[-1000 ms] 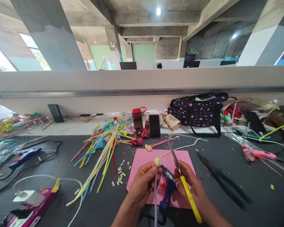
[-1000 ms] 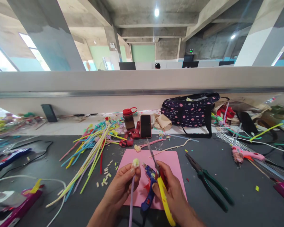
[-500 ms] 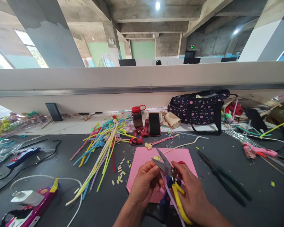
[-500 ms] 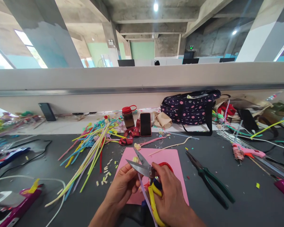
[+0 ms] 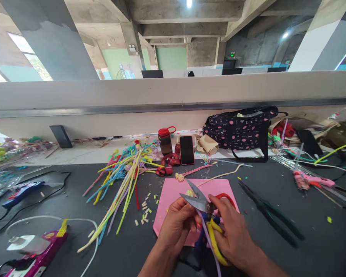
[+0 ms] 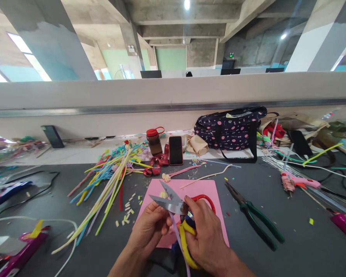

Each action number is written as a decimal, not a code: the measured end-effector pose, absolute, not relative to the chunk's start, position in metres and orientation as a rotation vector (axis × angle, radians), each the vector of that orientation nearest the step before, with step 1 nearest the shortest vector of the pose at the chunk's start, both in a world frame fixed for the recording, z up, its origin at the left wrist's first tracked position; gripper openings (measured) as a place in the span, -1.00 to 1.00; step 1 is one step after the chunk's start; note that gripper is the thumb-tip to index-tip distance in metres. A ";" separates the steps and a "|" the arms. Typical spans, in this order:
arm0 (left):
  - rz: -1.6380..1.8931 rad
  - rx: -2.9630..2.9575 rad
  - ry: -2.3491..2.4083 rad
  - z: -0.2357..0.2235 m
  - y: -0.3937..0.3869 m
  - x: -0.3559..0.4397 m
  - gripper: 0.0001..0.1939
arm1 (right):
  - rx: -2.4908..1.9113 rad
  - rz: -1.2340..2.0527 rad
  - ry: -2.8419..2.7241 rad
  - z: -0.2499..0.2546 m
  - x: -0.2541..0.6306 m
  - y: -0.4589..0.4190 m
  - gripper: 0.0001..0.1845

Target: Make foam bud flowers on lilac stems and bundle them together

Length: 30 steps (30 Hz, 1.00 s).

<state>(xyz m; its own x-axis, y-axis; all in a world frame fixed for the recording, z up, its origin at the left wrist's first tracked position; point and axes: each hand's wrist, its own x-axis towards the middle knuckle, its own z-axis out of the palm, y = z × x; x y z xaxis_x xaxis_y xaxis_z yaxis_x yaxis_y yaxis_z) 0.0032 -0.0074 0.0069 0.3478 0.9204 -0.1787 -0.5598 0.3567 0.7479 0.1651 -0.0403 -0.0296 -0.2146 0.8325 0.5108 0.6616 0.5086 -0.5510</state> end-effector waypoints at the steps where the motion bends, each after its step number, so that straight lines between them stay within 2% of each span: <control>1: 1.061 0.624 0.670 0.006 -0.007 0.004 -0.74 | -1.228 0.266 -1.953 -0.030 0.165 -0.040 -0.26; 18: 1.067 0.659 0.717 0.005 -0.006 0.004 -0.78 | -1.237 0.252 -1.971 -0.031 0.167 -0.036 -0.30; 30: 1.079 0.722 0.756 0.009 -0.007 0.004 -0.77 | -1.261 0.180 -1.995 -0.034 0.168 -0.036 -0.25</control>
